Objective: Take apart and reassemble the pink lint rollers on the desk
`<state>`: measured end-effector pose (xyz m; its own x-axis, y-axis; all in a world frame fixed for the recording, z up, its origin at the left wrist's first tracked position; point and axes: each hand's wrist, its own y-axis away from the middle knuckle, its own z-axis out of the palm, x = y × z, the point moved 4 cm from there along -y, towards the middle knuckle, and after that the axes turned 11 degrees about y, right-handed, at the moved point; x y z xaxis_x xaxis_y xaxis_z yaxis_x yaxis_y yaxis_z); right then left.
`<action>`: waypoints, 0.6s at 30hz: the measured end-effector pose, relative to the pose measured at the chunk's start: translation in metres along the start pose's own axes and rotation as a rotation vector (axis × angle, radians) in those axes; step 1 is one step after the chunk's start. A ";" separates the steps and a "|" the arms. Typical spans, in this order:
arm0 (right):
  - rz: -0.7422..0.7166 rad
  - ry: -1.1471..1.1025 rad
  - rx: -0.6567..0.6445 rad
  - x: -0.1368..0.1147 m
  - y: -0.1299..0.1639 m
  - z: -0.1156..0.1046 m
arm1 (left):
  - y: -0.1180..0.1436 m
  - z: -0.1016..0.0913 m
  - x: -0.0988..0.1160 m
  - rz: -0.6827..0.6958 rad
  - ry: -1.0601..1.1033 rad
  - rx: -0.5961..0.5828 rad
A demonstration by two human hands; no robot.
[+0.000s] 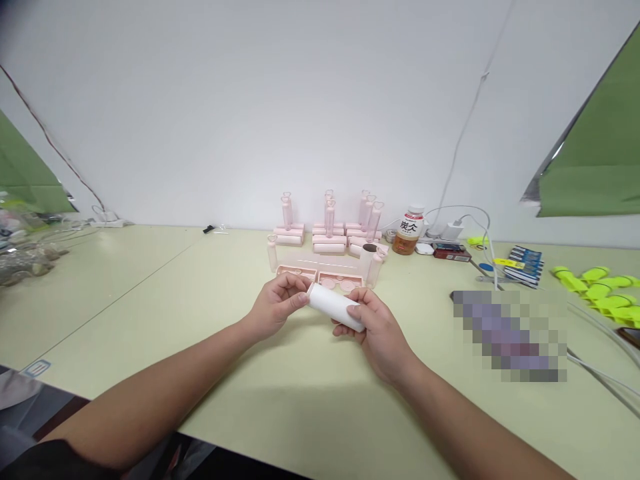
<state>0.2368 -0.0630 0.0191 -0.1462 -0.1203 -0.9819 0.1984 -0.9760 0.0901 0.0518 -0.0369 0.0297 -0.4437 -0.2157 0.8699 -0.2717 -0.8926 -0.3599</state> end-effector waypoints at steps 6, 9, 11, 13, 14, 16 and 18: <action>0.011 -0.043 -0.061 0.000 0.000 0.003 | 0.002 0.003 0.001 0.011 -0.040 -0.023; 0.023 -0.067 -0.046 0.000 0.000 0.003 | 0.004 0.002 0.004 0.069 -0.145 0.028; 0.032 -0.075 -0.033 0.000 0.000 0.003 | 0.008 0.000 0.008 0.160 -0.242 0.118; 0.040 -0.088 -0.021 0.000 0.000 0.003 | 0.014 0.001 0.013 0.256 -0.353 0.153; 0.043 -0.098 -0.013 0.000 0.001 0.002 | 0.016 0.004 0.014 0.280 -0.415 0.105; 0.052 -0.118 0.014 0.000 0.001 0.002 | 0.018 0.011 0.014 0.280 -0.530 -0.075; 0.060 -0.126 0.055 0.000 0.001 0.001 | 0.016 0.014 0.013 0.257 -0.622 -0.224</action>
<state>0.2365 -0.0640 0.0195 -0.2569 -0.1970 -0.9462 0.1575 -0.9745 0.1602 0.0533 -0.0596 0.0395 0.0343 -0.6542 0.7555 -0.4222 -0.6947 -0.5824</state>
